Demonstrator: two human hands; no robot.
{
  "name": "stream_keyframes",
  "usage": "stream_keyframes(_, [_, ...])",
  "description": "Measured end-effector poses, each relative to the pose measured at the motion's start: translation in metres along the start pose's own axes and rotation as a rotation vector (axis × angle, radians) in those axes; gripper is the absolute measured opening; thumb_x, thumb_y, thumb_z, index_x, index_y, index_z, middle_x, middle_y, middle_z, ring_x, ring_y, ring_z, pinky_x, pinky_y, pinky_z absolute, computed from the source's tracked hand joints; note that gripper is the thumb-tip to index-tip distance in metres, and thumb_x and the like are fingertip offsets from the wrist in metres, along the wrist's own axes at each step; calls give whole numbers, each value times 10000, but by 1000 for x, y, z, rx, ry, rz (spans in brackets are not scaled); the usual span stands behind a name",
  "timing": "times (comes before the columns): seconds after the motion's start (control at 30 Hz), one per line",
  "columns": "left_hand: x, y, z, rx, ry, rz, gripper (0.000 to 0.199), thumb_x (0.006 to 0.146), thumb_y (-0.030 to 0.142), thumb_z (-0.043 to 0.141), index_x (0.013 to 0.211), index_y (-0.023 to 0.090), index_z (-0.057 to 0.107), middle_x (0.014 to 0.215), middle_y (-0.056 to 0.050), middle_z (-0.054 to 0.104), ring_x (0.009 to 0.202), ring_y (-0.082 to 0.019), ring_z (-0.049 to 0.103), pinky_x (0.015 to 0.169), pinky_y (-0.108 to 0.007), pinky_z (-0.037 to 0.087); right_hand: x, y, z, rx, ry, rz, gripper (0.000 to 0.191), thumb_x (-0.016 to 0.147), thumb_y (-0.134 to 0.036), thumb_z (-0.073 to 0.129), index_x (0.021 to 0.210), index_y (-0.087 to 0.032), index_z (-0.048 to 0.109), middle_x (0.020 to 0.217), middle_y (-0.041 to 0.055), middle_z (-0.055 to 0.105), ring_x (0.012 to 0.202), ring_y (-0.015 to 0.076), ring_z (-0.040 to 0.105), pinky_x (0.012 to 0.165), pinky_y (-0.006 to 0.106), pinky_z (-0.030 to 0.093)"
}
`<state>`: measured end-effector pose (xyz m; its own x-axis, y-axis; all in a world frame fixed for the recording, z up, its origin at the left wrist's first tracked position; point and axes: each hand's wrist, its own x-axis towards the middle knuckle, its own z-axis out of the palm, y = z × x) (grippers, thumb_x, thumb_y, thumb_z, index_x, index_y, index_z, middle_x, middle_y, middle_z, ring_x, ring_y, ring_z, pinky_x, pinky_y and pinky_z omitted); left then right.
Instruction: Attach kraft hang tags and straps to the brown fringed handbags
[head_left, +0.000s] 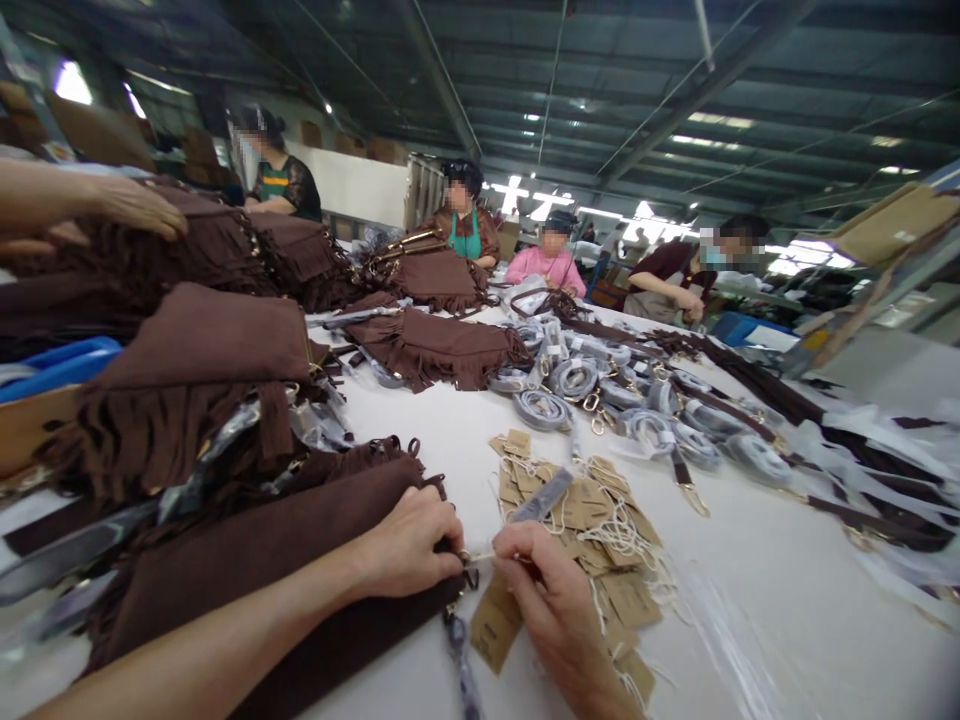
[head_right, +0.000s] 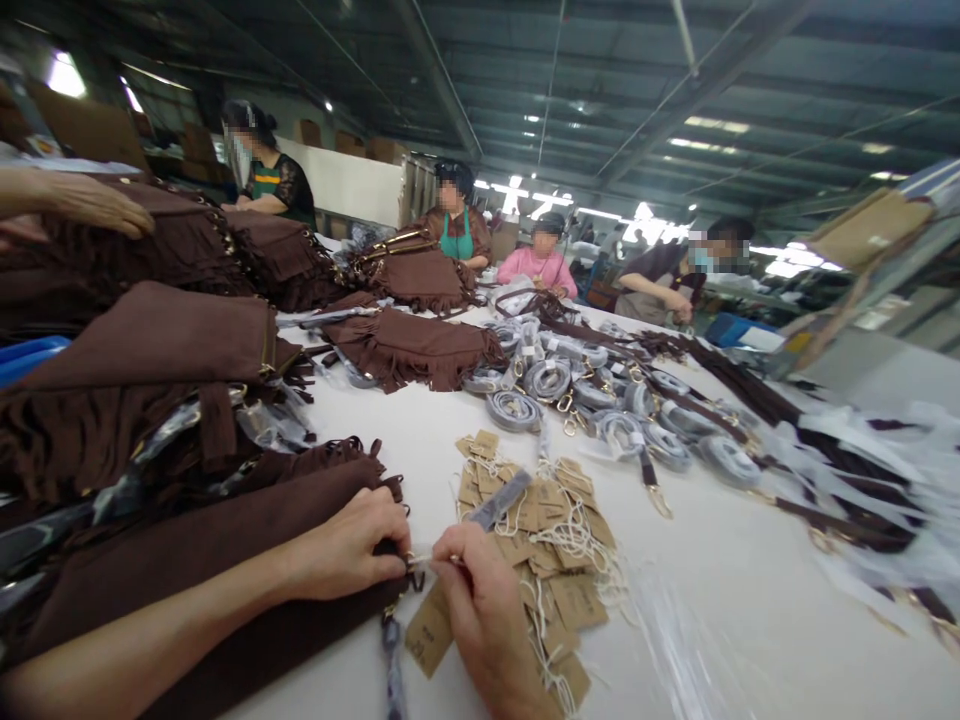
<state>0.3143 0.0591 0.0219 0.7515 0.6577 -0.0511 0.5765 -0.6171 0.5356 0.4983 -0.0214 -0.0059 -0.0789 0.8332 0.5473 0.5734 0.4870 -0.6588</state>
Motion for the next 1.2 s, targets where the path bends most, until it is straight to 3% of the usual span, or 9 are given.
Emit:
stream_keyframes(0.17, [-2, -1, 0, -25, 8, 15, 27, 796, 200, 711, 808, 214, 691, 866, 4, 700, 970, -208, 557, 838, -327, 374, -2, -13, 3, -85, -59, -117, 205, 899, -78, 484, 775, -224, 556, 751, 13, 633, 681, 138, 624, 631, 210, 486])
stream_keyframes(0.3, [-3, -2, 2, -19, 36, 40, 35, 795, 208, 723, 813, 213, 693, 858, -6, 708, 953, -206, 571, 827, -323, 377, -5, -16, 6, -203, -25, -220, 206, 889, -68, 504, 832, -229, 620, 826, 44, 706, 718, 149, 684, 653, 215, 525])
stream_keyframes(0.47, [-3, -2, 2, -6, 40, 31, 45, 780, 213, 749, 808, 222, 714, 847, -10, 717, 941, -214, 585, 806, -326, 384, -5, -12, 7, -101, 90, -34, 89, 918, -186, 584, 894, -238, 652, 770, 19, 706, 660, 154, 670, 593, 213, 530])
stream_keyframes(0.6, [-3, -3, 0, -5, 9, 29, 29, 791, 217, 735, 819, 220, 727, 842, -14, 725, 953, -225, 591, 820, -334, 398, 0, -5, 8, -89, 8, -113, 177, 939, -155, 538, 911, -250, 685, 803, -1, 710, 720, 140, 681, 688, 196, 529])
stream_keyframes(0.7, [-4, -4, -1, -2, 21, 38, 29, 786, 219, 725, 814, 222, 716, 853, -15, 725, 954, -230, 592, 827, -341, 404, -1, 1, 10, -146, 0, -95, 169, 938, -163, 533, 917, -247, 678, 816, -4, 719, 721, 140, 688, 677, 192, 517])
stream_keyframes(0.93, [-5, 2, 0, 94, 43, 69, 172, 814, 367, 719, 820, 196, 703, 829, -52, 718, 921, -252, 589, 786, -363, 404, -9, 8, 17, -285, 45, 40, 132, 925, -289, 576, 831, -218, 637, 575, -55, 582, 427, 112, 513, 452, 215, 410])
stream_keyframes(1.07, [-3, 6, 1, 212, 39, 76, 276, 947, 247, 552, 708, 181, 673, 791, -53, 717, 859, -230, 588, 735, -352, 396, -7, 7, 20, -255, 40, 40, 141, 928, -273, 576, 816, -210, 634, 597, -47, 593, 458, 112, 531, 469, 210, 415])
stream_keyframes(1.2, [-2, 5, 1, 272, 6, 103, 284, 948, 157, 505, 722, 182, 676, 791, -46, 715, 843, -217, 583, 700, -336, 379, -3, 7, 18, -180, -47, -35, 166, 968, -219, 526, 912, -217, 682, 785, 3, 667, 696, 134, 644, 657, 206, 475])
